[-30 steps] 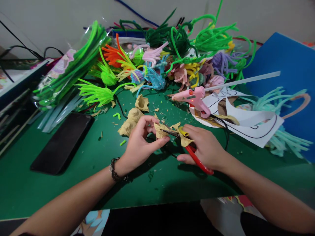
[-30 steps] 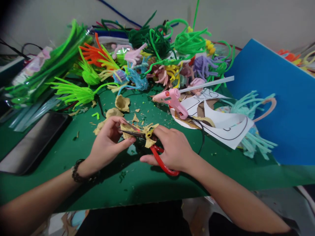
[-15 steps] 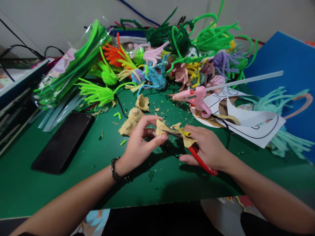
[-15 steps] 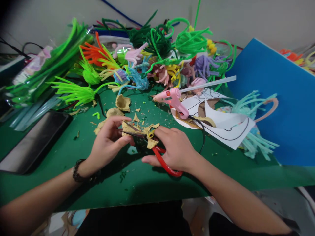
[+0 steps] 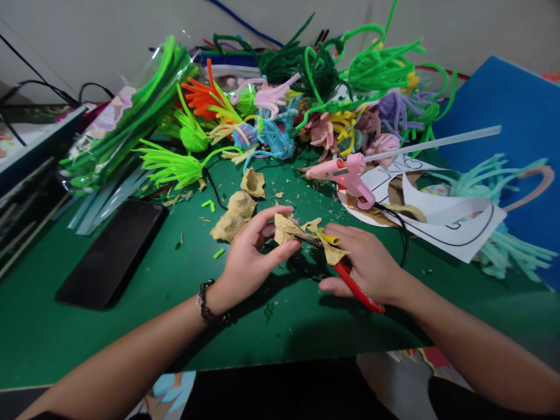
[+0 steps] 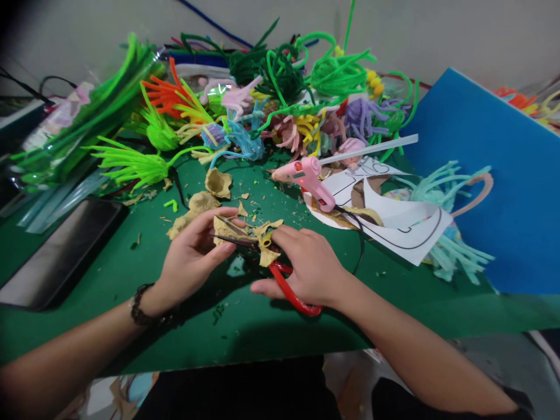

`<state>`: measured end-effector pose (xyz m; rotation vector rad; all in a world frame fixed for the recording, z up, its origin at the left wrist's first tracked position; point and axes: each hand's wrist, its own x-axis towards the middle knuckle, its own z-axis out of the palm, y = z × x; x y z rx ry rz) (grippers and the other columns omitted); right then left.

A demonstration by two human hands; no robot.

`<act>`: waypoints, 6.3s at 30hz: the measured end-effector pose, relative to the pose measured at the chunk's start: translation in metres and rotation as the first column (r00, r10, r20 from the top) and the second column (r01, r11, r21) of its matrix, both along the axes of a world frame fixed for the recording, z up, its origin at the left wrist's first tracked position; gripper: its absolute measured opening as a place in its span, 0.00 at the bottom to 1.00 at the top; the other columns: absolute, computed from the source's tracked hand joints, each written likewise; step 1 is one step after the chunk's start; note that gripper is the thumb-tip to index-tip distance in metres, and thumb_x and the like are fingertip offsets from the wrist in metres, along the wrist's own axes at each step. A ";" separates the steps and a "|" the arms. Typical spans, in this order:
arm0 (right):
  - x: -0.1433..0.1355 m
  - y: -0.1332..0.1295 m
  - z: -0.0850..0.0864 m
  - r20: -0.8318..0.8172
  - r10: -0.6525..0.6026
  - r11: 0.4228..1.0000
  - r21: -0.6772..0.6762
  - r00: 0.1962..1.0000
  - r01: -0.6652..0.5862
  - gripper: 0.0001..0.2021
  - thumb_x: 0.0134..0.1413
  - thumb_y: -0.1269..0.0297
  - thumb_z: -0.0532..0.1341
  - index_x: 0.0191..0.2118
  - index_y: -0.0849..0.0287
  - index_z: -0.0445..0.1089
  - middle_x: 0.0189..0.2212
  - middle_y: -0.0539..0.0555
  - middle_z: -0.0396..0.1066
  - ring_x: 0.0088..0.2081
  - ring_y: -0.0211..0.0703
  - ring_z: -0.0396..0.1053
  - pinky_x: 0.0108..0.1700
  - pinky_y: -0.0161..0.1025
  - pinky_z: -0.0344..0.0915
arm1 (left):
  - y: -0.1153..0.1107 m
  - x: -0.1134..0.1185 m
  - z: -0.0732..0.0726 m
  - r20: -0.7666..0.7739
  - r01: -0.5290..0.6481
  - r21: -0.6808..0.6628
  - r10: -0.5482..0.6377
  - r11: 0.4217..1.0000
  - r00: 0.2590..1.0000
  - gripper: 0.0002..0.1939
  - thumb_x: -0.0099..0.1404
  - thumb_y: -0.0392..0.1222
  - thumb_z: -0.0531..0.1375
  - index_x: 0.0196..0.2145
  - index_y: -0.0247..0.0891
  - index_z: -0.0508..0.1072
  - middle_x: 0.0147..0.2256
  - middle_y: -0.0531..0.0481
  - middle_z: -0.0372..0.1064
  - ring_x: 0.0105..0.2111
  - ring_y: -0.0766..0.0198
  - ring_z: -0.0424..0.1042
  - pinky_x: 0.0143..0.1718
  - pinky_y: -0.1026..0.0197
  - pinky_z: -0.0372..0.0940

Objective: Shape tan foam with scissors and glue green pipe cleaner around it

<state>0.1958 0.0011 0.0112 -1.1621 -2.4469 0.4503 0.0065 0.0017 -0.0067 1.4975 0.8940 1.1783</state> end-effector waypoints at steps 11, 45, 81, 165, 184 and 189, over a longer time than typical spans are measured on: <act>0.001 0.000 0.000 0.022 -0.007 0.999 -0.039 1.000 0.007 0.32 0.42 0.31 0.43 0.26 0.59 0.61 0.23 0.54 0.62 0.25 0.41 0.60 0.27 0.38 0.58 | 0.001 0.001 -0.002 -0.106 -0.103 0.181 0.123 0.978 0.987 0.15 0.54 0.42 0.62 0.39 0.38 0.67 0.37 0.47 0.67 0.37 0.63 0.68 0.36 0.62 0.66; 0.000 -0.003 0.002 0.024 0.008 0.995 0.103 1.000 -0.011 0.31 0.45 0.32 0.39 0.17 0.57 0.53 0.15 0.48 0.54 0.18 0.34 0.52 0.21 0.33 0.49 | -0.001 -0.001 0.000 -0.271 -0.024 0.306 0.111 0.952 0.956 0.20 0.57 0.37 0.60 0.48 0.39 0.64 0.38 0.48 0.67 0.38 0.64 0.67 0.38 0.61 0.66; -0.001 -0.003 0.000 0.073 -0.010 0.999 0.042 0.997 0.007 0.31 0.42 0.30 0.40 0.21 0.57 0.54 0.22 0.53 0.62 0.23 0.39 0.57 0.26 0.37 0.52 | -0.002 0.000 -0.004 -0.375 -0.008 0.464 0.205 0.886 0.904 0.30 0.60 0.36 0.57 0.58 0.44 0.53 0.40 0.49 0.62 0.40 0.65 0.63 0.42 0.62 0.62; 0.002 -0.001 0.007 -0.198 -0.105 0.994 0.006 0.975 0.108 0.29 0.47 0.34 0.41 0.19 0.57 0.54 0.15 0.48 0.54 0.18 0.34 0.53 0.21 0.34 0.51 | 0.000 -0.004 -0.001 -0.453 -0.050 0.471 0.291 0.881 0.843 0.26 0.58 0.30 0.55 0.54 0.39 0.56 0.44 0.47 0.67 0.43 0.63 0.66 0.43 0.61 0.64; 0.001 -0.003 -0.004 -0.369 -0.263 0.965 -0.096 0.891 0.245 0.06 0.53 0.60 0.54 0.29 0.56 0.59 0.17 0.45 0.59 0.19 0.34 0.59 0.22 0.35 0.58 | 0.003 0.004 0.001 0.498 0.430 -0.515 -0.150 0.741 0.854 0.29 0.54 0.31 0.59 0.53 0.41 0.58 0.34 0.51 0.69 0.27 0.71 0.69 0.31 0.67 0.66; 0.000 -0.002 0.000 -0.379 -0.262 0.960 -0.194 0.887 0.201 0.11 0.51 0.55 0.55 0.28 0.57 0.58 0.16 0.45 0.56 0.17 0.32 0.55 0.20 0.33 0.54 | 0.006 0.003 0.002 0.601 0.512 -0.585 -0.088 0.629 0.795 0.16 0.62 0.43 0.53 0.47 0.37 0.65 0.30 0.49 0.70 0.24 0.71 0.68 0.28 0.65 0.64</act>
